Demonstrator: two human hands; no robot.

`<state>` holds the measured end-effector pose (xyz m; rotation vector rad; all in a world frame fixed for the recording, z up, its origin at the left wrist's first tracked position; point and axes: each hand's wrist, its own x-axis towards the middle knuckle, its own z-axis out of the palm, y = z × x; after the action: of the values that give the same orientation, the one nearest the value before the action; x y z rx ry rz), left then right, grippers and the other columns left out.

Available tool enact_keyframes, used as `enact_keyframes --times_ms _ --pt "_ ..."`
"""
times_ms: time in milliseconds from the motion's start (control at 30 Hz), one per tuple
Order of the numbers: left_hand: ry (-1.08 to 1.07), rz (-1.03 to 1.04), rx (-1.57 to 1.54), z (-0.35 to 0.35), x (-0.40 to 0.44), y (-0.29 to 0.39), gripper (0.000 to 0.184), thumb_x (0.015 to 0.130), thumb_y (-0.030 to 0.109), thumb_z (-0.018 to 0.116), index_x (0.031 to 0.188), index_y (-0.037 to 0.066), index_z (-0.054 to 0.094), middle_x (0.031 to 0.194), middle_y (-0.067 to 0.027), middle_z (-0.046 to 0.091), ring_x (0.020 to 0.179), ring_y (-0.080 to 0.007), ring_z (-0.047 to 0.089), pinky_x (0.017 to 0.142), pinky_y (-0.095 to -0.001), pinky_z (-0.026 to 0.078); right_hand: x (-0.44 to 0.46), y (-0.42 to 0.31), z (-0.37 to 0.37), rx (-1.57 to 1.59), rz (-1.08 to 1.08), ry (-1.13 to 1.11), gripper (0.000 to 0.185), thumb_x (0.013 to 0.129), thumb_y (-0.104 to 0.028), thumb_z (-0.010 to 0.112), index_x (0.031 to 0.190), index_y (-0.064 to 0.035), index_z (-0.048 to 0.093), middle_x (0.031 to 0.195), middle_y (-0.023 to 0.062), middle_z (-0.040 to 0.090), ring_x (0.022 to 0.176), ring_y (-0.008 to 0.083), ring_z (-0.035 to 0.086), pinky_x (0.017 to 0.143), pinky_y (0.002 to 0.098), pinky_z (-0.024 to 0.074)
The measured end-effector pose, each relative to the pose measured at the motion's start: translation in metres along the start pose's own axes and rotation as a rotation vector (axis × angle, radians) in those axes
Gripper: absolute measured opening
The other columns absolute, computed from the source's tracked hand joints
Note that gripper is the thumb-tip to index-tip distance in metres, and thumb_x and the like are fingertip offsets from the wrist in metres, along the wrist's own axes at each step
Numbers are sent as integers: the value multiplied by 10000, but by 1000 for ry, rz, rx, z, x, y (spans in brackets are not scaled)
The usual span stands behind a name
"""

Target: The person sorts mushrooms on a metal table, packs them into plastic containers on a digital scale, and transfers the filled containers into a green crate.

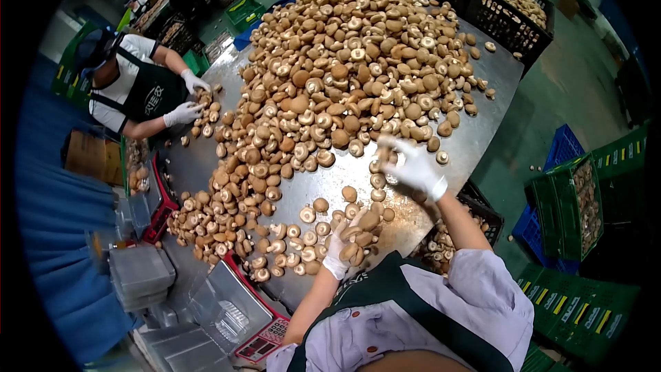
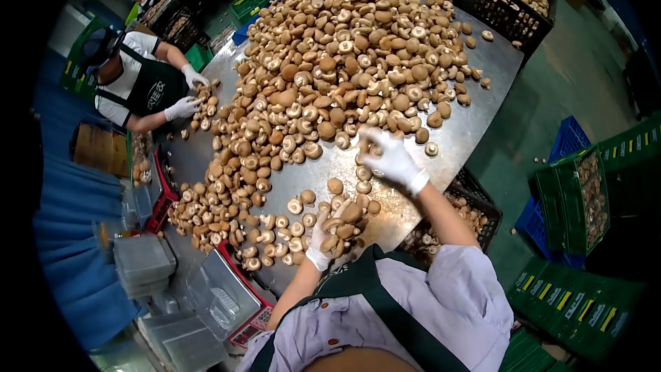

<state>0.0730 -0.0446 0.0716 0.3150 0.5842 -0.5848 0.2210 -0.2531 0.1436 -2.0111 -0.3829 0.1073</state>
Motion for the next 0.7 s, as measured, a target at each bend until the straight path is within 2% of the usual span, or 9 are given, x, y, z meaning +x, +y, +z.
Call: enact_keyframes --times_ms 33,100,167,367,467,500,567,633,700 --pt "-192 -38 -48 -16 11 2 560 967 364 382 1451 111 255 1163 -75 537 942 -200 589 630 -264 490 -12 2 14 82 -32 -135 539 727 -163 702 1240 -117 544 1161 163 606 1054 252 599 897 320 482" --pt "-121 104 292 -44 15 -6 518 976 320 379 1422 72 286 1179 -148 565 953 -244 616 584 -257 514 -34 10 42 171 -77 -338 546 744 -171 692 1265 -136 531 1144 161 613 1067 248 596 894 324 483" --pt "4 72 274 -21 1 -2 515 953 422 395 1317 59 417 1015 -156 632 879 -266 645 585 -328 534 -53 4 60 228 -45 -456 569 755 -197 691 1290 -134 507 1191 173 581 1105 293 570 935 357 456" --pt "93 60 162 -20 -16 -5 547 910 523 420 1181 63 539 988 -144 649 791 -272 655 551 -359 519 -64 6 85 40 -251 -379 606 773 -233 685 1317 -79 468 1298 206 495 1196 341 493 1012 385 388" --pt "96 189 472 -31 -26 -5 557 909 519 422 1196 51 519 995 -170 642 833 -277 654 544 -358 515 -63 -2 84 301 -131 -431 561 814 -248 660 1311 -55 486 1293 180 523 1220 279 487 1031 361 365" --pt "-39 513 920 -44 -27 -3 544 913 495 429 1205 42 503 1019 -188 631 846 -284 654 552 -357 522 -62 -6 81 340 -94 -398 553 823 -245 654 1315 -57 486 1293 164 529 1213 261 493 1024 352 372" --pt "93 286 274 -16 -45 7 490 929 402 441 1221 8 458 1082 -209 595 891 -291 648 577 -348 548 -60 -12 72 361 -2 -324 534 829 -232 646 1315 -68 494 1275 131 552 1172 216 517 990 333 403" --pt "73 302 134 -11 -87 28 499 923 393 452 1212 -14 449 1056 -199 599 886 -291 648 573 -342 562 -58 -10 64 362 91 -264 508 824 -214 642 1298 -79 517 1248 109 575 1124 186 541 957 321 432" --pt "220 565 208 -27 -121 42 508 911 414 472 1219 10 452 997 -184 615 865 -284 650 522 -348 551 -59 3 61 417 114 -205 478 814 -193 640 1268 -76 548 1231 102 586 1099 184 554 960 315 429"
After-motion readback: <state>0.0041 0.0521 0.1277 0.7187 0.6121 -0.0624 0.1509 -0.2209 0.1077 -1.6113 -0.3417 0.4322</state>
